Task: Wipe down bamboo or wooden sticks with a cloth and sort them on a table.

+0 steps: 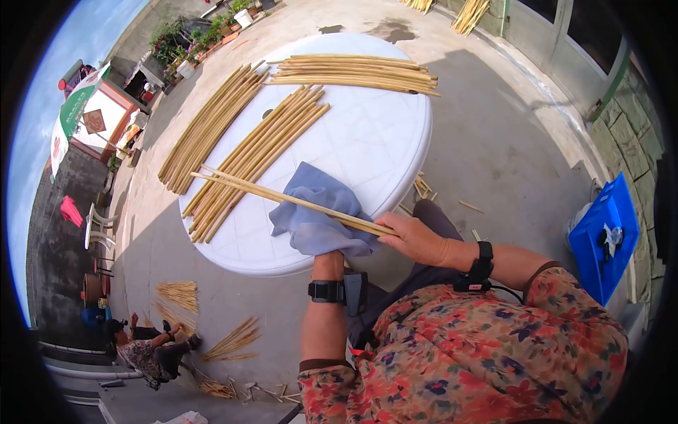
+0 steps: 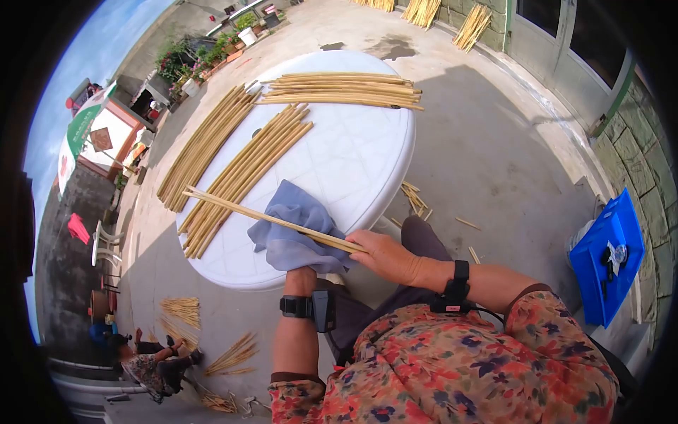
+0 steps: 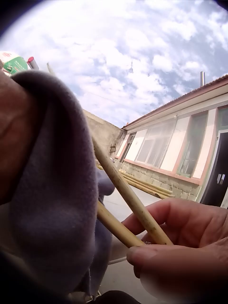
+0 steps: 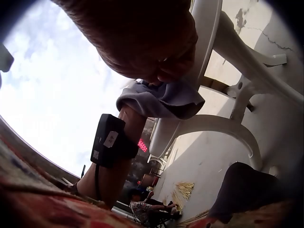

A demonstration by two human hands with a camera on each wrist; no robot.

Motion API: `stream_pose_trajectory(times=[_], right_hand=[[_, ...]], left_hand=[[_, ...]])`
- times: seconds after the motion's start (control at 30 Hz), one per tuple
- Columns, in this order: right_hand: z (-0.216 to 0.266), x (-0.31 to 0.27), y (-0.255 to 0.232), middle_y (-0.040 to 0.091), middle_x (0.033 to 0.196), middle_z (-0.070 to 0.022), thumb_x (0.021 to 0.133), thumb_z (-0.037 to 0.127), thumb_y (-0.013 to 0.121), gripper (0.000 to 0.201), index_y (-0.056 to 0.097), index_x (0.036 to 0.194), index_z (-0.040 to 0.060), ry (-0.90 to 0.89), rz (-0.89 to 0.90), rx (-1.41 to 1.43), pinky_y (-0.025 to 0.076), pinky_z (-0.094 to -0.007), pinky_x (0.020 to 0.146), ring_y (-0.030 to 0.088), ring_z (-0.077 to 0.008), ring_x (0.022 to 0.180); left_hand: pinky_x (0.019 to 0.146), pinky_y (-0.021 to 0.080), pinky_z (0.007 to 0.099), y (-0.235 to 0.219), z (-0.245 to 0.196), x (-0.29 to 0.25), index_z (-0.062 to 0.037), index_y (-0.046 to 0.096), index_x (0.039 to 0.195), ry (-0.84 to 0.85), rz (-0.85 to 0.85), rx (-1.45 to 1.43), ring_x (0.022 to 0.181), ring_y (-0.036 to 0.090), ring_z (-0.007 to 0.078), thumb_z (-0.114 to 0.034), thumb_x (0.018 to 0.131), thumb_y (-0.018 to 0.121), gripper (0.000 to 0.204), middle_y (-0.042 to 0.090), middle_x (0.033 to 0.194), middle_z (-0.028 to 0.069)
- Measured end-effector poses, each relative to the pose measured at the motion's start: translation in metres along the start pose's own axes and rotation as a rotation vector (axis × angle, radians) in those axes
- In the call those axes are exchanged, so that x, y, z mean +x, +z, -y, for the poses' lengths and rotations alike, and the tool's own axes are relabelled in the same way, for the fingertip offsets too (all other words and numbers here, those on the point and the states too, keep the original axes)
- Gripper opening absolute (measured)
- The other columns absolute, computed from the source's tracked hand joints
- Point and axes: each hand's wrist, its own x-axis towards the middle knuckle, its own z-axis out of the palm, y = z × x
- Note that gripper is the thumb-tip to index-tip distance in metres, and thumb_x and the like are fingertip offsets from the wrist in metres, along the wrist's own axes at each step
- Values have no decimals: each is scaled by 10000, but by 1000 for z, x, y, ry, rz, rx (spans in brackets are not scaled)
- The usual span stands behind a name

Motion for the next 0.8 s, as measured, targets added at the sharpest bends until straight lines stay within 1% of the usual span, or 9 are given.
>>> stream_pose_trajectory(times=[0.17, 0.3, 0.37, 0.5, 0.6, 0.67, 0.7, 0.77, 0.8], right_hand=[[-5, -39, -36, 549, 886, -144, 812, 114, 565, 236, 499, 1021, 25, 7, 50, -141, 441, -342, 703, 554, -302, 813], [-18, -92, -74, 548, 875, -132, 830, 116, 543, 206, 513, 1014, 29, 184, 95, -123, 444, -328, 686, 554, -281, 779], [-31, -124, -92, 551, 835, -123, 835, 134, 537, 182, 529, 988, 36, 262, 100, -196, 440, -322, 663, 552, -272, 740], [-49, -176, -114, 549, 785, -111, 845, 166, 528, 163, 544, 951, 42, 335, 87, -259, 434, -313, 633, 543, -262, 703], [-53, -201, -125, 533, 716, -107, 861, 203, 506, 169, 553, 896, 45, 357, 2, -247, 428, -312, 604, 523, -262, 640], [-66, -224, -141, 504, 658, -85, 882, 238, 471, 217, 547, 861, 36, 494, -2, -328, 420, -297, 579, 497, -218, 584], [-66, -225, -143, 504, 658, -85, 882, 238, 471, 217, 547, 861, 36, 498, -11, -336, 420, -297, 579, 497, -218, 584], [-60, -222, -140, 475, 615, -35, 901, 263, 443, 260, 545, 828, 35, 558, -154, -186, 408, -267, 552, 461, -138, 550], [-63, -214, -135, 466, 617, -14, 908, 268, 435, 269, 544, 826, 36, 558, -164, -96, 398, -249, 542, 446, -106, 556]], left_hand=[[647, 495, 242, -19, -5, 11, -57, 530, 871, 5, 38, 19, 767, 536, 149, -46, 869, 399, 132, 550, 843, 43], [640, 500, 244, -42, -1, 11, -58, 536, 869, -11, 68, 30, 754, 542, 150, -50, 867, 405, 132, 556, 831, 42], [640, 499, 247, -53, 4, 8, -59, 536, 876, -24, 62, 29, 751, 544, 153, -56, 867, 409, 127, 556, 830, 42], [640, 497, 254, -64, 9, 9, -59, 535, 890, -44, 22, 7, 746, 547, 158, -67, 865, 418, 120, 558, 826, 43], [641, 496, 259, -72, 10, 15, -59, 534, 900, -67, -53, -47, 741, 549, 162, -76, 864, 424, 116, 559, 824, 44], [641, 495, 262, -86, 11, 17, -59, 533, 907, -105, -143, -124, 738, 551, 165, -81, 864, 429, 116, 560, 822, 44], [641, 495, 264, -91, 11, 17, -59, 533, 911, -129, -189, -196, 737, 551, 166, -84, 863, 431, 115, 560, 821, 45], [642, 494, 267, -94, 4, 14, -60, 532, 918, -176, -268, -410, 734, 553, 169, -90, 863, 435, 116, 561, 820, 45], [642, 493, 269, -90, -2, 12, -60, 532, 922, -196, -280, -549, 732, 554, 170, -93, 862, 437, 117, 561, 819, 45]])
